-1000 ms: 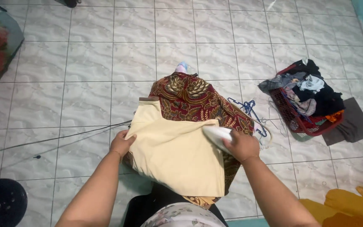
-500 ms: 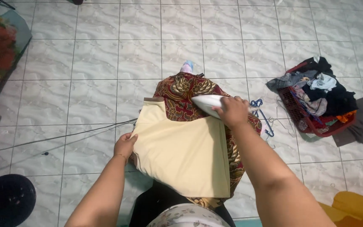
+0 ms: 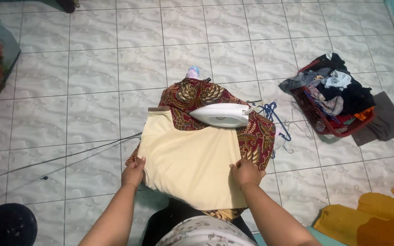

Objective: Ironing clothes and putting them on hangers or folding them.

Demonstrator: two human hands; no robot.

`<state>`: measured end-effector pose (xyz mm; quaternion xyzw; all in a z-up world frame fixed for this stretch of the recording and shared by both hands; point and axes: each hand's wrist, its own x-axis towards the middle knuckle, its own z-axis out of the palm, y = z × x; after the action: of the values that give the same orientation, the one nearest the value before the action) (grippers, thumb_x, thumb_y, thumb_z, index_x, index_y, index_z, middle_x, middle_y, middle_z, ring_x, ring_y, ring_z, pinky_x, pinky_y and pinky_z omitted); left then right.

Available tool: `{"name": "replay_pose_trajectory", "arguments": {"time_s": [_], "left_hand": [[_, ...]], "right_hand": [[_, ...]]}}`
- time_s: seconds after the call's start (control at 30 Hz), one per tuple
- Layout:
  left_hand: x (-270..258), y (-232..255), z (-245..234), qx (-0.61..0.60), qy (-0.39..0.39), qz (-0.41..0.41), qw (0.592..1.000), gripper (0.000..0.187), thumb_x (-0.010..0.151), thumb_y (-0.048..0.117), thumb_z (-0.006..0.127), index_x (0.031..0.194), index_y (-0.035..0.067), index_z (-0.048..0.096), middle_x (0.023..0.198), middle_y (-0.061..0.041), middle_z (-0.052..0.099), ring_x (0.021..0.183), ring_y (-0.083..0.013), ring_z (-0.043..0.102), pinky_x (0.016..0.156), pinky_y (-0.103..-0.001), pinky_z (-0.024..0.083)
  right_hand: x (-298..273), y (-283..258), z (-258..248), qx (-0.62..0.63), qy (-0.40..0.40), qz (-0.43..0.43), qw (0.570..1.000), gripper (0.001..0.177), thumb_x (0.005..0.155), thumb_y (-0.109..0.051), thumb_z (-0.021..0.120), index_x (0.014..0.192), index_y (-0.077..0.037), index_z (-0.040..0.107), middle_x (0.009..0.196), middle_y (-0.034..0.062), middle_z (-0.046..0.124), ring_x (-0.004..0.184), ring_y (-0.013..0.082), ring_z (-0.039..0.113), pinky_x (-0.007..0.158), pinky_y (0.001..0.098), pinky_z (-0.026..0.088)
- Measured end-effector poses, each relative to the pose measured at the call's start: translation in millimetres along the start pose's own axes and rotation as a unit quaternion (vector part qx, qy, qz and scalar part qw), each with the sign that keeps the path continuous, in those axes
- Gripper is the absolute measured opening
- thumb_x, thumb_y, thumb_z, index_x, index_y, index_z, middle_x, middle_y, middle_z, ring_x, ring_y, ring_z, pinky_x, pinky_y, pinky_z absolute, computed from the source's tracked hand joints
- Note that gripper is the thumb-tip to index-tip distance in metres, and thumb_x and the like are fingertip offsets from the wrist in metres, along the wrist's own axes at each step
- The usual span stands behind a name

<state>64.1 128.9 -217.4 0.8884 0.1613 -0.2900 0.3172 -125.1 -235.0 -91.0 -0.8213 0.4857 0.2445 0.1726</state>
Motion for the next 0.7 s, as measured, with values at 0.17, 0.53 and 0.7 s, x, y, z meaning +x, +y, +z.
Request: {"name": "replay_pose_trajectory", "arguments": {"time_s": [0.17, 0.53, 0.7], "left_hand": [[-4.3, 1.6, -1.4, -0.010, -0.008, 0.029, 1.000, 0.060, 0.089, 0.063, 0.066, 0.085, 0.003, 0.070, 0.080, -0.014, 0.071, 0.077, -0.0288, 0.067, 0.077, -0.040, 0.051], [-35.1, -18.0, 0.7, -0.129, -0.096, 0.004, 0.987, 0.049, 0.089, 0.053, 0.073, 0.090, 0.004, 0.074, 0.086, -0.005, 0.071, 0.080, -0.0161, 0.061, 0.075, -0.030, 0.046], [-20.3, -47.9, 11.7, -0.154, -0.119, 0.055, 0.979, 0.038, 0.093, 0.040, 0.072, 0.109, 0.005, 0.070, 0.092, -0.002, 0.074, 0.085, -0.0148, 0.064, 0.080, -0.031, 0.050]], "right_hand": [[49.2, 41.2, 20.2, 0.067, 0.001, 0.026, 0.997, 0.031, 0.090, -0.047, 0.065, 0.104, -0.021, 0.076, 0.115, 0.0072, 0.075, 0.111, 0.0294, 0.068, 0.100, 0.0505, 0.044], [-23.4, 82.7, 28.8, 0.096, -0.090, -0.015, 0.991, 0.050, 0.088, -0.053, 0.073, 0.107, -0.007, 0.070, 0.106, 0.0171, 0.076, 0.100, 0.0311, 0.074, 0.090, 0.0397, 0.055], [-18.2, 119.7, 68.5, 0.091, -0.076, -0.033, 0.992, 0.040, 0.082, -0.038, 0.077, 0.113, -0.015, 0.070, 0.108, 0.0114, 0.076, 0.102, 0.0289, 0.072, 0.090, 0.0412, 0.054]]}}
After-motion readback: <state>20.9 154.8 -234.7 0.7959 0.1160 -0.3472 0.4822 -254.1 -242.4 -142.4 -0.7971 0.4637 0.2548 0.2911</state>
